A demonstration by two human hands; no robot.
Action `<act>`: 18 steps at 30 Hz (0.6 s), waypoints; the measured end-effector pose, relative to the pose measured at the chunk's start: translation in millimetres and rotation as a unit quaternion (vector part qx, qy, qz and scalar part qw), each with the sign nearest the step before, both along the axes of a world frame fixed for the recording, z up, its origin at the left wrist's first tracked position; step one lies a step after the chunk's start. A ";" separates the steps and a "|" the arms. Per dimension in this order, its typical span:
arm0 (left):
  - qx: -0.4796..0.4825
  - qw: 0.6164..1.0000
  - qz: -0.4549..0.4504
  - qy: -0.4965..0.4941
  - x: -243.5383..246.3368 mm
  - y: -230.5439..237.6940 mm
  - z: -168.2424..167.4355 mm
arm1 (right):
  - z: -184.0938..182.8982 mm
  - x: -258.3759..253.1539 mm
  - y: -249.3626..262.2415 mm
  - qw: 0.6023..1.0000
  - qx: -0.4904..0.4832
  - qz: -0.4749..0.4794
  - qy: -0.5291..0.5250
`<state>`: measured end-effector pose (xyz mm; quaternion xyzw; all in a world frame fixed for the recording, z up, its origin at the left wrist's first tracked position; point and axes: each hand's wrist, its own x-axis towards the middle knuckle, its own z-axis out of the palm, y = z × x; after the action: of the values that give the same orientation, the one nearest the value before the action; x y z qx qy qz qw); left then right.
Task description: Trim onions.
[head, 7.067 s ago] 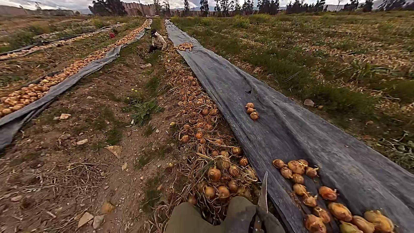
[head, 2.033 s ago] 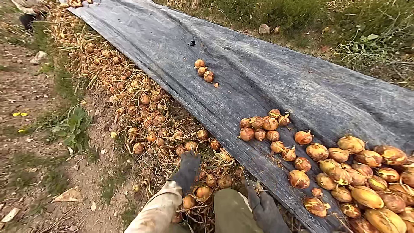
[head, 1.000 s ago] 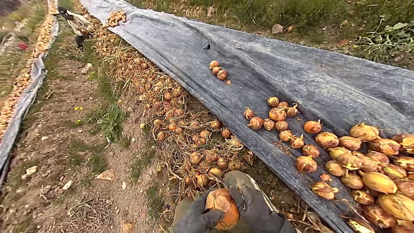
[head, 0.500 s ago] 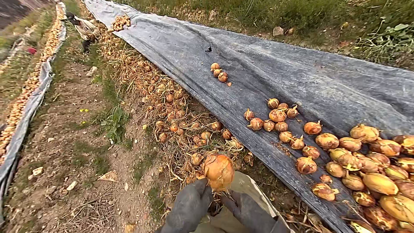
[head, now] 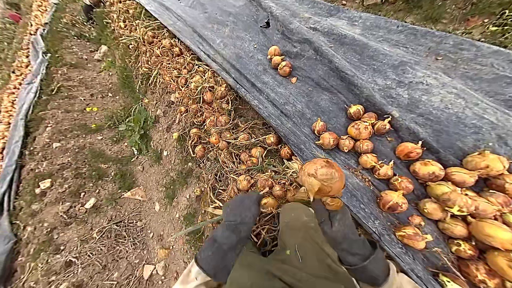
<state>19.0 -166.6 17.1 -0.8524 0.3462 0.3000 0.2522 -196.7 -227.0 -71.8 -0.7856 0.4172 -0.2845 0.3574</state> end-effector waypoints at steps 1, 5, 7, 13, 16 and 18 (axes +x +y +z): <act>0.037 0.999 0.016 -0.034 25.9 9.0 -5.0 | 5.6 2.6 -20.7 1.000 -0.022 -0.013 0.017; 0.034 0.993 -0.104 -0.050 89.2 72.3 -88.6 | 36.4 9.3 -72.7 0.997 0.057 0.005 0.049; -0.037 0.981 -0.185 0.037 84.5 84.8 -150.6 | 29.6 15.1 -70.0 0.996 0.075 -0.020 0.032; 0.019 0.960 -0.266 0.088 67.2 67.5 -242.0 | -21.8 -10.5 -6.0 0.970 0.241 -0.004 0.033; -0.054 0.976 -0.174 0.116 76.2 69.5 -215.7 | -31.0 -19.3 17.8 0.960 0.267 0.028 0.083; -0.169 0.974 -0.015 0.153 82.2 82.2 -180.5 | -35.3 -15.7 27.3 0.959 0.245 0.070 0.122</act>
<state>101.3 -84.3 -163.4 -0.8213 0.4388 0.3607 0.0530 -212.4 -199.7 -107.1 -0.7298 0.4582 -0.0499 0.5049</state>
